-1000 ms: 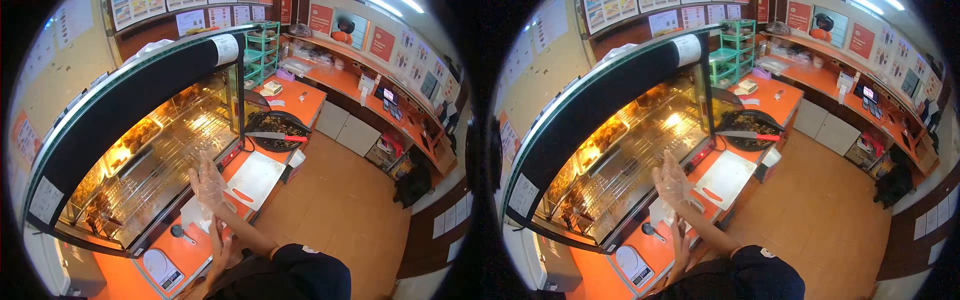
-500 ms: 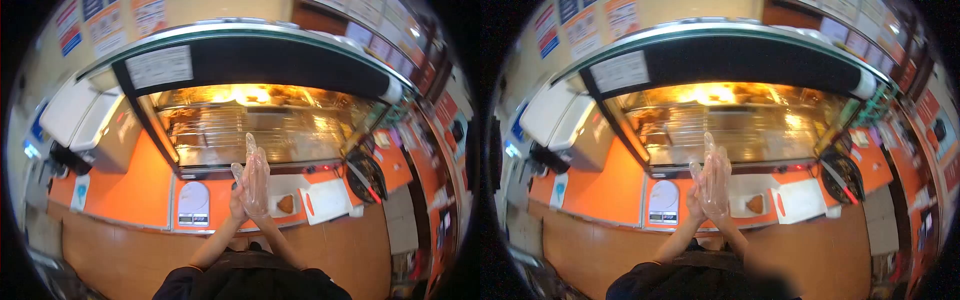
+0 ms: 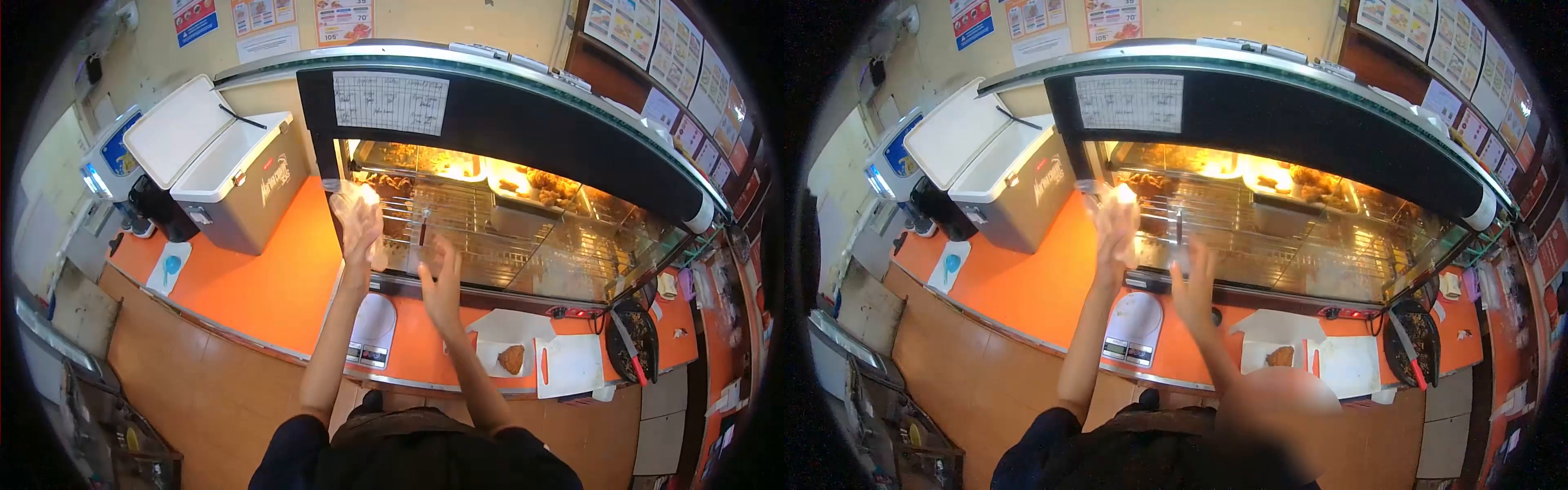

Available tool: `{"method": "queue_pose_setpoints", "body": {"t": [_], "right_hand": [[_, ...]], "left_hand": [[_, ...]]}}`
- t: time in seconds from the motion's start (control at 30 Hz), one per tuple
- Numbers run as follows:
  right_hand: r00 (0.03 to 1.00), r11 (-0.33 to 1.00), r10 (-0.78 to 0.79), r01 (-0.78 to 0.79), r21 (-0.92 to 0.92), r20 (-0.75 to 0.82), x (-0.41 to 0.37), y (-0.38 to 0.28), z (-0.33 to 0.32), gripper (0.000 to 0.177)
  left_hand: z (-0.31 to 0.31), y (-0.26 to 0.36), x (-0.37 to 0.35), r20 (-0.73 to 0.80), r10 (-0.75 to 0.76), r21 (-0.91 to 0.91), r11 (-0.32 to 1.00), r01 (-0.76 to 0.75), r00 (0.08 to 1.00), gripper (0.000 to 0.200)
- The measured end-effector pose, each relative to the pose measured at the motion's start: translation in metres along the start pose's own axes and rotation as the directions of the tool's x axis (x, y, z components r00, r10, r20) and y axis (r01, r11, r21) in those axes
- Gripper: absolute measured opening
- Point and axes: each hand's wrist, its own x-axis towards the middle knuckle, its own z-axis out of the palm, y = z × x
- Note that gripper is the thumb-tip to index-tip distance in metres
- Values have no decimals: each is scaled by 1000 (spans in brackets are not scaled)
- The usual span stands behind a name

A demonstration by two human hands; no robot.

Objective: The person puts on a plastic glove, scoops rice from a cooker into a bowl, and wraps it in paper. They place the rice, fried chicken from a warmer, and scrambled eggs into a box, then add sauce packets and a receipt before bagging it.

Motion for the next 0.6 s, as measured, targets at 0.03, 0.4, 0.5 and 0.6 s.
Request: {"method": "queue_pose_setpoints", "body": {"t": [0.03,0.4,0.5,0.6], "right_hand": [[1000,999,3,-3,32,2,10,2,11,54],[962,961,-248,230,152,115,19,13,82,67],[904,910,-410,397,120,121,19,20,109,74],[962,918,-214,138,372,169,3,43,115,72]], "left_hand": [[-1,-7,11,-24,-36,85,996,38,999,64],[-27,-6,11,-102,-160,570,799,190,982,45],[-27,16,-37,-99,-12,719,691,80,995,37],[-48,33,-54,-75,-59,776,623,96,995,35]]}}
